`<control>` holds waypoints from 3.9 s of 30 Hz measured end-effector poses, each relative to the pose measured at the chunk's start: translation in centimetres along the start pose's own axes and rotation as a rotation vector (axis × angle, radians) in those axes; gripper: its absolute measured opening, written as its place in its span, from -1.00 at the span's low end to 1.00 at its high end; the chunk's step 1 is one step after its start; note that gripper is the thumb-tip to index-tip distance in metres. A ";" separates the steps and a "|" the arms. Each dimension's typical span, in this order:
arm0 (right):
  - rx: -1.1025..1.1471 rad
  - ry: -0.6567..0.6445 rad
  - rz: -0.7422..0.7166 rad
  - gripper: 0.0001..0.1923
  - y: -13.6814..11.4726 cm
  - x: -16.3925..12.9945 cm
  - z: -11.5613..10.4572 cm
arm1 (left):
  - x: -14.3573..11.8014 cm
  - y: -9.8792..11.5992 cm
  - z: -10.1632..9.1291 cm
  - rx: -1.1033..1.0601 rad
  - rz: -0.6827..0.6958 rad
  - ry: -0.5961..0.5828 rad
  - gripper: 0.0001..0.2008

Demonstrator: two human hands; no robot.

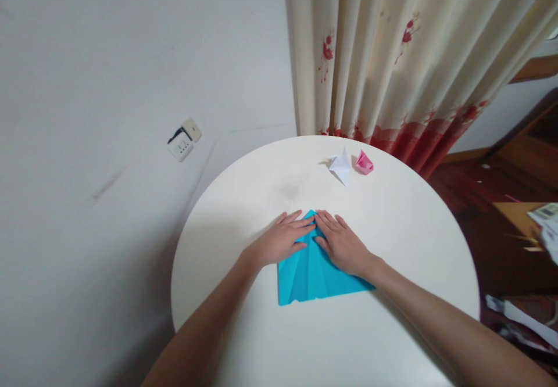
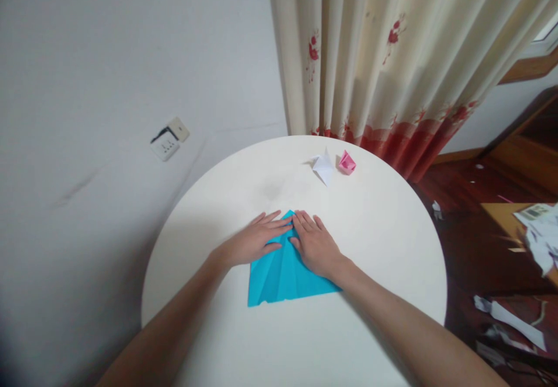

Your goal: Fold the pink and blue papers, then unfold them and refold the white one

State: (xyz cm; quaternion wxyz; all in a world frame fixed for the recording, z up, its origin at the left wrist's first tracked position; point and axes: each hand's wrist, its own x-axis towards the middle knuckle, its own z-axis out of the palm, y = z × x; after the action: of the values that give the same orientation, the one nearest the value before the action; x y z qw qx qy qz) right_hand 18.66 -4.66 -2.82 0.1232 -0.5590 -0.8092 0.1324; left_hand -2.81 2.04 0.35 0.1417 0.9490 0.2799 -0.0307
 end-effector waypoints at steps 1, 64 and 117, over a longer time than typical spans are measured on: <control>-0.001 0.010 0.010 -0.39 -0.1 0.0 0.1 | 0.0 0.0 0.0 -0.002 0.003 -0.002 -0.43; -0.127 0.063 -0.214 -0.15 -0.8 -1.3 0.8 | -1.1 -2.4 -0.6 -0.056 -0.314 -0.073 -0.17; 0.115 0.091 -0.112 -0.47 2.3 0.8 0.4 | 1.2 -0.7 -1.1 -0.169 0.287 0.116 -0.76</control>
State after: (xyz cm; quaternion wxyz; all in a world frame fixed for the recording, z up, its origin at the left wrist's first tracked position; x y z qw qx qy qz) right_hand 20.26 -3.13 -3.97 0.1989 -0.5103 -0.8238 0.1459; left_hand -2.18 3.54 1.11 0.2075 0.9641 0.1508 0.0682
